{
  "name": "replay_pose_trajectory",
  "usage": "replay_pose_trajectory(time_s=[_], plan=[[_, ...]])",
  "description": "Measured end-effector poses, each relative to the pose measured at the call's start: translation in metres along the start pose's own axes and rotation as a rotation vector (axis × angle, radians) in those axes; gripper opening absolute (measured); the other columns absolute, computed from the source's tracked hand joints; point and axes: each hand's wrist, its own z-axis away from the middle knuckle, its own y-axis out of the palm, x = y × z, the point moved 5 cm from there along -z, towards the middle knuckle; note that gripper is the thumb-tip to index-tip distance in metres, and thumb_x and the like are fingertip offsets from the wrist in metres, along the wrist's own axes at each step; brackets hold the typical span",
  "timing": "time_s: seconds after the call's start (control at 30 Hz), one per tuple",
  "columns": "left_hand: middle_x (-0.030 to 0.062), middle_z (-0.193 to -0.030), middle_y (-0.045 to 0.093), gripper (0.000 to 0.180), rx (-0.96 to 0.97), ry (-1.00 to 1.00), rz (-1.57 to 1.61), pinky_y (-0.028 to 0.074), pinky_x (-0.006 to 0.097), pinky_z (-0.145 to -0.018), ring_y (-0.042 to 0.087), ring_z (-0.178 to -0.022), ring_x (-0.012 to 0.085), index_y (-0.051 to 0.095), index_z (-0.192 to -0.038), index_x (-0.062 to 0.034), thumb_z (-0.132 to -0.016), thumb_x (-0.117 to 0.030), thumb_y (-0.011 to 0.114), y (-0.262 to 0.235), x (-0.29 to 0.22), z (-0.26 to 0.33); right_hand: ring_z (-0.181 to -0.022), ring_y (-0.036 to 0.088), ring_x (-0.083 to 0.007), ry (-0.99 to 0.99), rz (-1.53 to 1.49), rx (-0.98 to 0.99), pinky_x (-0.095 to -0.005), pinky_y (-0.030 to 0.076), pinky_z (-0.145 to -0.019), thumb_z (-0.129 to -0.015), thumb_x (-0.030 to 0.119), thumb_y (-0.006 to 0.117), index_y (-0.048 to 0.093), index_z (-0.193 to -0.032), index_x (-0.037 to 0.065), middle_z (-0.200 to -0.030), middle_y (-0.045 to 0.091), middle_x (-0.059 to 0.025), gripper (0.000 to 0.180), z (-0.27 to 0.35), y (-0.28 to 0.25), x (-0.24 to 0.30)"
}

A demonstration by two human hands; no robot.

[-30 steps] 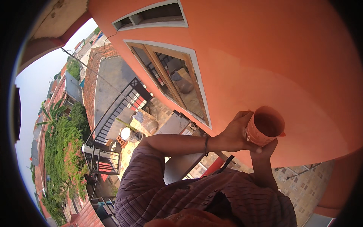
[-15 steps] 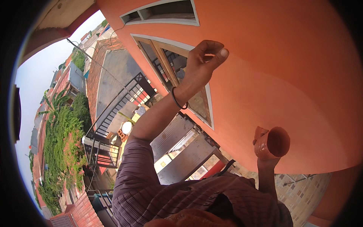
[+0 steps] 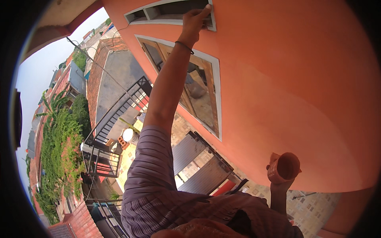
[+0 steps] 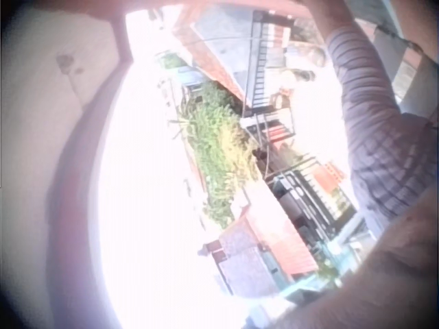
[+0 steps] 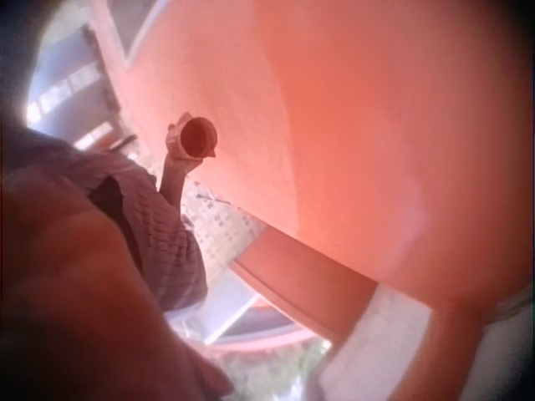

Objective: The person paints the exterior wall of a house using a paintbrush and a small container of paint. They repeatedly dip the brush into the container and apply paint to the wall surface in broad strokes.

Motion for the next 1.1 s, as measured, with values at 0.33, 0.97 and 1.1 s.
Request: replay_pose_trajectory(time_s=[0.33,0.97,1.1], plan=[[0.0008,-0.063,0.057,0.046,-0.031,0.016,0.094,0.038,0.030,-0.046,0.050,-0.052,0.0100,0.074,-0.084,0.0028,-0.090,-0.041,0.086,0.012,0.019,-0.011,-0.089,0.072,-0.0299,0.014,0.050,0.084,-0.0523,0.062,-0.082,-0.098,0.083,0.041,0.058,-0.136,0.012,-0.113,0.071,-0.0097,0.082,-0.004,-0.005,0.001],[0.0033,-0.074,0.067,0.027,-0.029,0.087,0.118,0.044,0.029,-0.053,0.056,-0.062,0.0101,0.076,-0.090,0.0036,-0.089,-0.021,0.088,0.012,0.024,-0.004,-0.100,0.074,-0.0303,0.010,-0.072,0.028,-0.0538,0.066,-0.080,-0.100,0.076,0.049,0.057,-0.140,0.014,-0.123,0.070,-0.0103,0.074,0.000,-0.010,-0.008],[0.0054,-0.078,0.071,0.025,-0.038,0.091,0.090,0.047,0.029,-0.056,0.060,-0.065,0.0109,0.076,-0.094,0.0047,-0.087,-0.016,0.088,0.012,0.026,-0.001,-0.105,0.073,-0.0311,-0.002,-0.066,0.002,-0.0557,0.066,-0.083,-0.101,0.071,0.051,0.057,-0.141,0.015,-0.125,0.069,-0.0099,0.069,0.002,-0.010,-0.006]])
